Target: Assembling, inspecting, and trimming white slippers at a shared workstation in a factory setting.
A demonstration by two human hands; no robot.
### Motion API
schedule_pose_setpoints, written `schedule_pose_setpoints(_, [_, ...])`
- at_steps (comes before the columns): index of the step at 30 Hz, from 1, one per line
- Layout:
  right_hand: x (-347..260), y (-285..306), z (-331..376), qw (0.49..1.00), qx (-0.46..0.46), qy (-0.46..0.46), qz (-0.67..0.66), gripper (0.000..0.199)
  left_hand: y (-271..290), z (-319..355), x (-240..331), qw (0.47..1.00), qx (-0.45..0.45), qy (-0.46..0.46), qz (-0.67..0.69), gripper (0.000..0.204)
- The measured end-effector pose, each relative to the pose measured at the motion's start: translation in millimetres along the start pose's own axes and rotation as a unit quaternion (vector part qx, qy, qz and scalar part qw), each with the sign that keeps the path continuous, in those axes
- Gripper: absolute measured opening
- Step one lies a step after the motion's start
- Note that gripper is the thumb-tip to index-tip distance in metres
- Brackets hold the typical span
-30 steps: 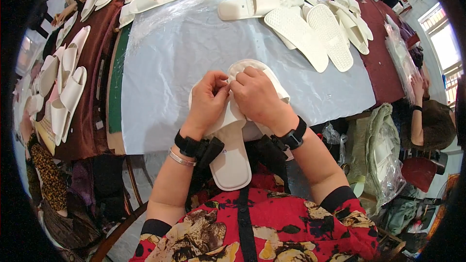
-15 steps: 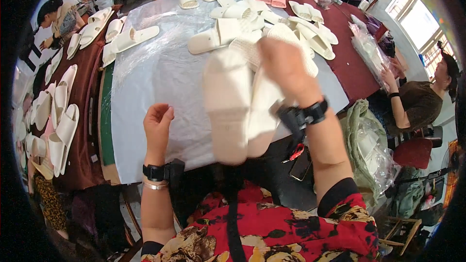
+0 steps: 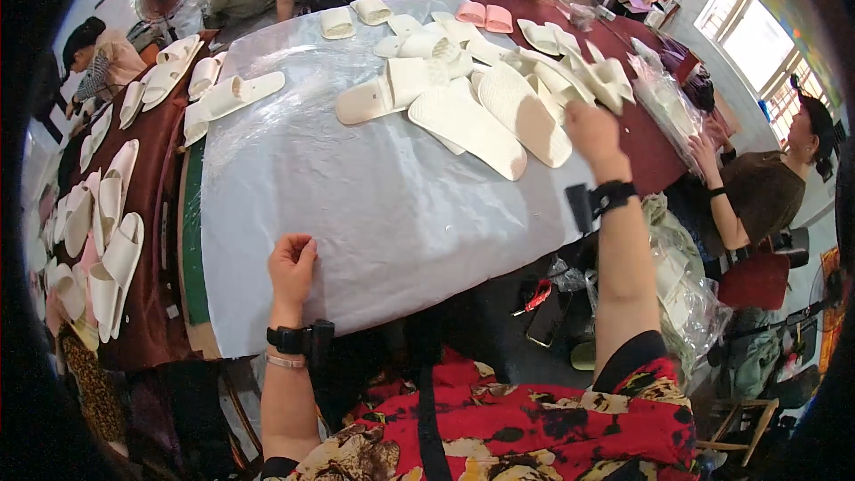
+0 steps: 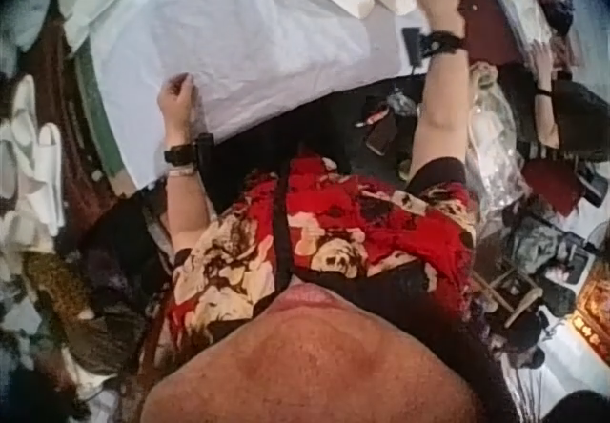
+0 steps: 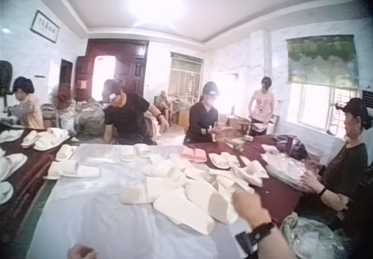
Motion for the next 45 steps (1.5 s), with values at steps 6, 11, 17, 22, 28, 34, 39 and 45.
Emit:
schedule_pose_setpoints(6, [-138.8, -57.7, 49.5, 0.966, -0.015, 0.190, -0.174, 0.048, 24.4, 10.2, 1.1, 0.998, 0.043, 0.039, -0.031, 0.012])
schedule_pose_setpoints(11, [-166.1, -82.7, 82.9, 0.978, 0.025, 0.121, -0.166, 0.067, 13.9, 9.3, 3.6, 0.995, 0.064, 0.029, -0.070, 0.016])
schedule_pose_setpoints(17, [-154.0, -88.6, 83.2, 0.971, 0.023, 0.165, -0.170, 0.067, 12.5, 14.9, 17.6, 0.998, 0.032, 0.031, -0.052, 0.018])
schedule_pose_setpoints(22, [-150.4, -97.8, 100.6, 0.976, 0.016, 0.156, -0.154, 0.059, 92.9, 2.1, 48.1, 0.972, 0.201, -0.092, -0.078, 0.025])
schedule_pose_setpoints(28, [-147.3, -85.9, 133.6, 0.973, 0.014, 0.142, -0.179, 0.038, 300.7, 52.4, 133.9, 0.654, 0.592, -0.215, -0.418, 0.047])
schedule_pose_setpoints(34, [-162.8, -86.8, 140.5, 0.971, 0.058, 0.143, -0.186, 0.033, 471.1, 78.0, 91.1, 0.763, 0.612, -0.064, -0.197, 0.069])
schedule_pose_setpoints(39, [-191.0, -76.1, 159.9, 0.953, 0.070, 0.200, -0.214, 0.030, 468.6, 67.1, 84.7, 0.828, 0.556, 0.006, -0.072, 0.067])
schedule_pose_setpoints(45, [-197.3, -64.8, 162.8, 0.946, 0.070, 0.209, -0.238, 0.029, 430.9, 47.3, 95.2, 0.932, 0.347, 0.101, -0.025, 0.068])
Point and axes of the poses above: each hand's wrist, its own z-axis away from the middle knuckle, its own y-axis out of the back of the hand, x = y × z, the point moved 5 cm from there along -z, towards the middle knuckle, and after that the axes turned 1 degree about -y, right-handed, at the moved point
